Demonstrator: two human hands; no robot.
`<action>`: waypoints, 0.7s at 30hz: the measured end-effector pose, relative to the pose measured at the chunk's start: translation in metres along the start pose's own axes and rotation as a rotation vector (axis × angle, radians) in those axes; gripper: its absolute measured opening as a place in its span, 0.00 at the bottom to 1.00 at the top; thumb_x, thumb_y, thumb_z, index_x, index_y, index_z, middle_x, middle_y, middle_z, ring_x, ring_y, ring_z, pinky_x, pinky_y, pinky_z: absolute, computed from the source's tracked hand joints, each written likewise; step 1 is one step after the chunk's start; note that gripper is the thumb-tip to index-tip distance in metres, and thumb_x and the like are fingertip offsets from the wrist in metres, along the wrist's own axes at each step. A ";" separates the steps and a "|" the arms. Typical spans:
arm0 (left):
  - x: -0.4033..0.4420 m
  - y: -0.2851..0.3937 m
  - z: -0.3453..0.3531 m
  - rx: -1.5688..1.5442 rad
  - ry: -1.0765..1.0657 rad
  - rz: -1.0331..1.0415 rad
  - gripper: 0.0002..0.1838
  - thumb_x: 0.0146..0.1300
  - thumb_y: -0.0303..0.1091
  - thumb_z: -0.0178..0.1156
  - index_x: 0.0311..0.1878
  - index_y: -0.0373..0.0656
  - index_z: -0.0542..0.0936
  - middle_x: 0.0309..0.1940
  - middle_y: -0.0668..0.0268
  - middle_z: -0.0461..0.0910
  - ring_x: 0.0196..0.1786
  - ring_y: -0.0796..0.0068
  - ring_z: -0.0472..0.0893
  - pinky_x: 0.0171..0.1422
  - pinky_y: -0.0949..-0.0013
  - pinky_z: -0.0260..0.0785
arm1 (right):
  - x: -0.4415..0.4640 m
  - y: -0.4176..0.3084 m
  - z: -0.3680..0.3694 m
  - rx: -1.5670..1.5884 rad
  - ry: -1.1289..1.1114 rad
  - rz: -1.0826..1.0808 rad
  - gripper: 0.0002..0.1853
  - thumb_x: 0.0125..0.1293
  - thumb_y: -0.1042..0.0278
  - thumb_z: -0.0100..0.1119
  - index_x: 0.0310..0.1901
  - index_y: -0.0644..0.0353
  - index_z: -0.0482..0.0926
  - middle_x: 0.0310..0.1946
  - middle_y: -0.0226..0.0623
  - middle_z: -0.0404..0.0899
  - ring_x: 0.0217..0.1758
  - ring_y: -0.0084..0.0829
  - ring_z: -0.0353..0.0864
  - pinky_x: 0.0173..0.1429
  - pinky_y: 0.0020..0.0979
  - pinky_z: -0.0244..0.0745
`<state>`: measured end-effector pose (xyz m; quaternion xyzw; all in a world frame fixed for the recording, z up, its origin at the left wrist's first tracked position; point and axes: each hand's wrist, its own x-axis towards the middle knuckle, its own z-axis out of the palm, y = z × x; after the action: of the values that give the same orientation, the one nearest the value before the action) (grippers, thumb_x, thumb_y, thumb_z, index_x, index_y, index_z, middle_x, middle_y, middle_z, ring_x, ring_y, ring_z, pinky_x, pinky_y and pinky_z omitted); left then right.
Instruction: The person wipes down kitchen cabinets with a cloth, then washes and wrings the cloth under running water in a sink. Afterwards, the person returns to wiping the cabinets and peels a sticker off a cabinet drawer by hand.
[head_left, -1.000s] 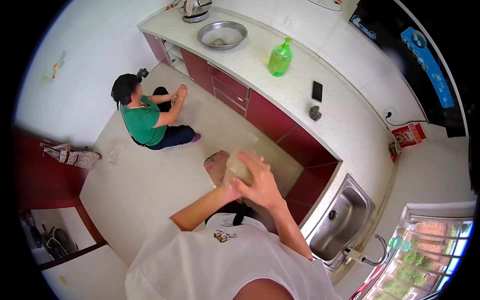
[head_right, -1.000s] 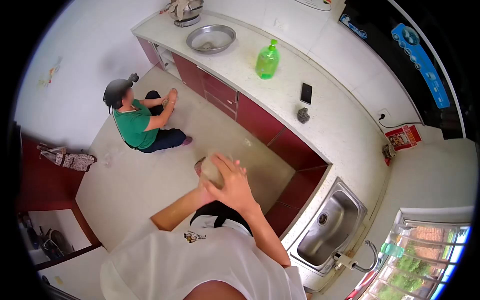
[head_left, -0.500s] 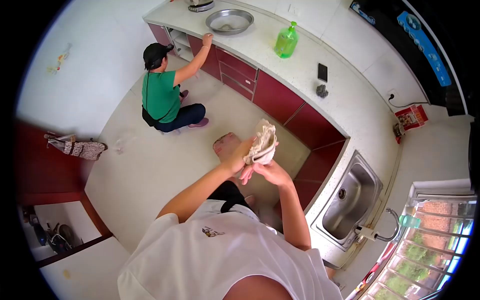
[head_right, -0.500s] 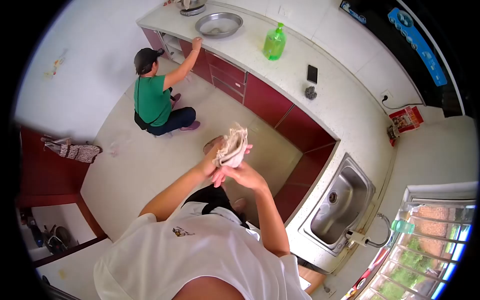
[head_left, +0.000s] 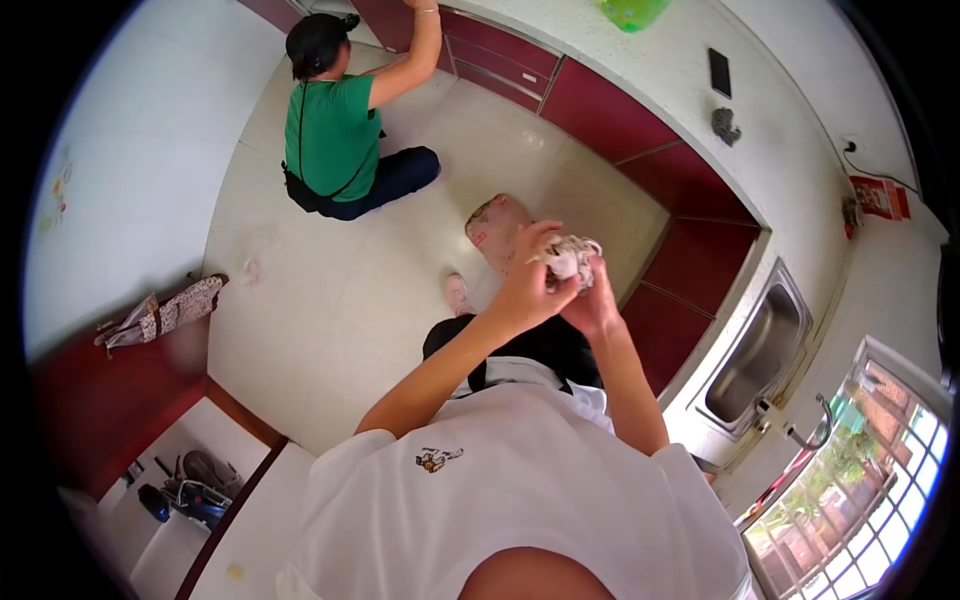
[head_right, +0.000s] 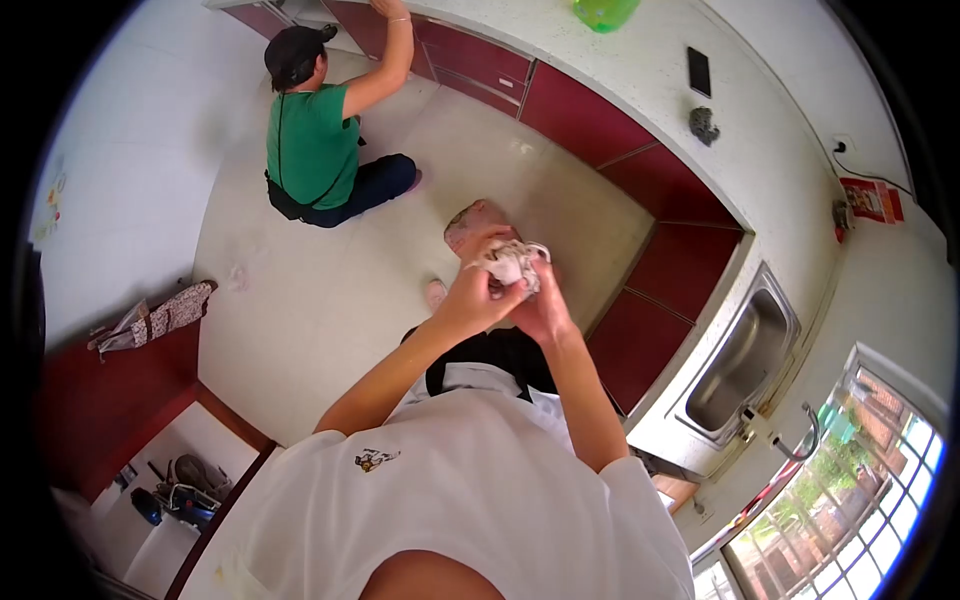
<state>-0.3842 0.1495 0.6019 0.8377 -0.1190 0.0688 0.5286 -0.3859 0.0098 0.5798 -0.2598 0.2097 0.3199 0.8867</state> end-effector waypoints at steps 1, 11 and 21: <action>0.013 -0.001 0.002 0.178 -0.099 -0.018 0.23 0.58 0.31 0.66 0.56 0.38 0.72 0.61 0.58 0.67 0.62 0.68 0.70 0.68 0.61 0.61 | 0.010 -0.013 -0.014 -0.025 -0.002 -0.020 0.32 0.64 0.44 0.58 0.63 0.58 0.69 0.57 0.40 0.75 0.60 0.37 0.75 0.67 0.42 0.69; 0.038 -0.358 0.096 0.083 -0.135 -0.754 0.20 0.55 0.31 0.64 0.52 0.41 0.79 0.48 0.56 0.82 0.51 0.60 0.81 0.55 0.62 0.72 | 0.267 -0.132 -0.224 -0.461 0.372 0.063 0.24 0.59 0.59 0.65 0.54 0.63 0.73 0.46 0.40 0.79 0.50 0.33 0.81 0.53 0.33 0.77; -0.070 -0.734 0.277 0.065 -0.394 -1.014 0.19 0.47 0.37 0.69 0.44 0.41 0.84 0.36 0.58 0.86 0.41 0.59 0.85 0.48 0.60 0.76 | 0.471 -0.040 -0.370 -0.591 0.617 0.116 0.22 0.57 0.62 0.69 0.50 0.63 0.75 0.39 0.35 0.79 0.41 0.27 0.78 0.47 0.29 0.73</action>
<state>-0.2549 0.2110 -0.1725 0.8031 0.2052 -0.3495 0.4368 -0.1017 -0.0206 0.0523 -0.5740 0.3786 0.3231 0.6503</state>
